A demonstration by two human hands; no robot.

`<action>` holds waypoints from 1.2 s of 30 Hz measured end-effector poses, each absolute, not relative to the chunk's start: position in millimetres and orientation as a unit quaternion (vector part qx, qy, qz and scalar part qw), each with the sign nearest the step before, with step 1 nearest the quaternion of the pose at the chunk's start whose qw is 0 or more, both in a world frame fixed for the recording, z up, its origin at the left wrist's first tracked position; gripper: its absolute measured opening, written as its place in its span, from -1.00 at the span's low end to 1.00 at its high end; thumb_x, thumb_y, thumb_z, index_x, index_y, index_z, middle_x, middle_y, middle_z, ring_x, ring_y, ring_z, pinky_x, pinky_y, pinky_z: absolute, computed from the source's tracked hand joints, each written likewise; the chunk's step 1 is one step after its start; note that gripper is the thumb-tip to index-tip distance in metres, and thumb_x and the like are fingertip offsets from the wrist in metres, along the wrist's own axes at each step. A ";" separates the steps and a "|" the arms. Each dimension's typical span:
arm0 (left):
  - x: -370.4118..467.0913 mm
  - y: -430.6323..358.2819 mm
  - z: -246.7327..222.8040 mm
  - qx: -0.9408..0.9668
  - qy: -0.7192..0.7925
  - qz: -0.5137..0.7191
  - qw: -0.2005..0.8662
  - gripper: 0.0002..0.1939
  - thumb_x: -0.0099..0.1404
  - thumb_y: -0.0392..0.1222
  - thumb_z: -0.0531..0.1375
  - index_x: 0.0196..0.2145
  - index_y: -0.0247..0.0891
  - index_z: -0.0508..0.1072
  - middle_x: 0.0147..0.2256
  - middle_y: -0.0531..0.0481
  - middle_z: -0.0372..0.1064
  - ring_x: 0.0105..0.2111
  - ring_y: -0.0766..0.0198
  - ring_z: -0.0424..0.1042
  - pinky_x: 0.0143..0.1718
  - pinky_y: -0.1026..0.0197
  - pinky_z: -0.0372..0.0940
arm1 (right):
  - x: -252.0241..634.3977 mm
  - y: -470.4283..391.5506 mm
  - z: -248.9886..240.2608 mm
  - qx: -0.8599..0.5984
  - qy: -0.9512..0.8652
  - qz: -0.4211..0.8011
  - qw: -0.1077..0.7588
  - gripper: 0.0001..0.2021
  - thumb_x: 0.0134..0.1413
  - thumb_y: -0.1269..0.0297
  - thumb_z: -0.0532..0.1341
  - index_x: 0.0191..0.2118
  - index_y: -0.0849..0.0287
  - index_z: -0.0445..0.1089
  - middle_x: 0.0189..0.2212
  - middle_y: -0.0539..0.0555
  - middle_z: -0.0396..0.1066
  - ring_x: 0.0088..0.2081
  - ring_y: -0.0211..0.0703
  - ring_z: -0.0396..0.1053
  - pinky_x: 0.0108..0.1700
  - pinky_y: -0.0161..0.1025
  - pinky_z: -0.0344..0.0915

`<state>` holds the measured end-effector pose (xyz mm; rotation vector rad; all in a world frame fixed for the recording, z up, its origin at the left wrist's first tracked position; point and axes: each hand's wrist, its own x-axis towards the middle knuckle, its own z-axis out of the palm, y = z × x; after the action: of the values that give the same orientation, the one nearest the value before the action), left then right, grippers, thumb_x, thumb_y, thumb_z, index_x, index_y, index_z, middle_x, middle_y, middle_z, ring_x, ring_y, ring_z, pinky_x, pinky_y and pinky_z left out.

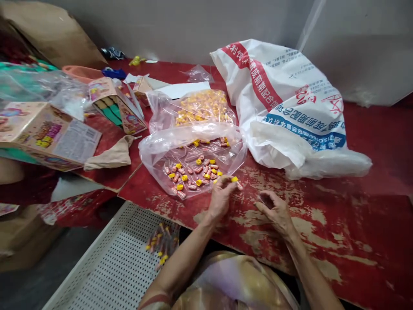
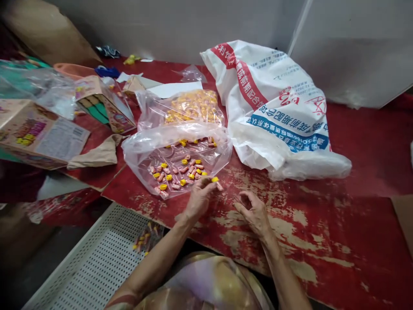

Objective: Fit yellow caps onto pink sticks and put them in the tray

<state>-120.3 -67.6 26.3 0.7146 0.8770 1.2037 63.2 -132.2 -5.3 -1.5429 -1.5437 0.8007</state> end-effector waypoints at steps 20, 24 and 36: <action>-94.5 -124.3 20.0 0.733 0.446 0.223 0.462 -0.74 0.25 -0.20 0.06 -0.51 -0.29 0.45 -0.45 -0.02 0.28 -0.41 0.27 0.29 -0.32 0.24 0.21 | 73.1 -137.8 35.2 -0.572 -0.812 0.102 -0.053 -0.84 0.15 0.32 0.10 -0.26 0.19 0.42 -0.33 0.12 0.40 -0.40 -0.16 0.39 -0.42 -0.31 0.18; -93.1 -125.4 16.1 0.748 0.482 0.214 0.403 -0.85 0.17 -0.27 0.09 -0.43 -0.27 0.47 -0.36 -0.05 0.30 -0.38 0.26 0.31 -0.34 0.23 0.23 | 51.8 -123.9 53.6 -0.558 -0.786 0.129 -0.233 -0.67 0.12 0.58 -0.02 -0.19 0.24 0.45 -0.26 0.24 0.44 -0.29 -0.05 0.45 -0.29 -0.22 0.29; -119.6 -103.6 11.9 0.496 0.586 0.465 0.441 -0.73 0.27 -0.27 0.01 -0.10 -0.20 0.39 -0.20 -0.07 0.38 -0.18 0.22 0.37 -0.09 0.14 0.27 | 33.0 -97.1 50.7 -0.588 -0.747 0.228 -0.212 -0.72 0.04 0.61 0.02 -0.33 0.35 0.48 -0.38 0.28 0.46 -0.30 0.02 0.45 -0.30 -0.24 0.28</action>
<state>-119.6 -103.6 11.9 1.2319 1.4554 1.1535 33.0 -97.1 50.7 -2.1475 -2.7256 0.8318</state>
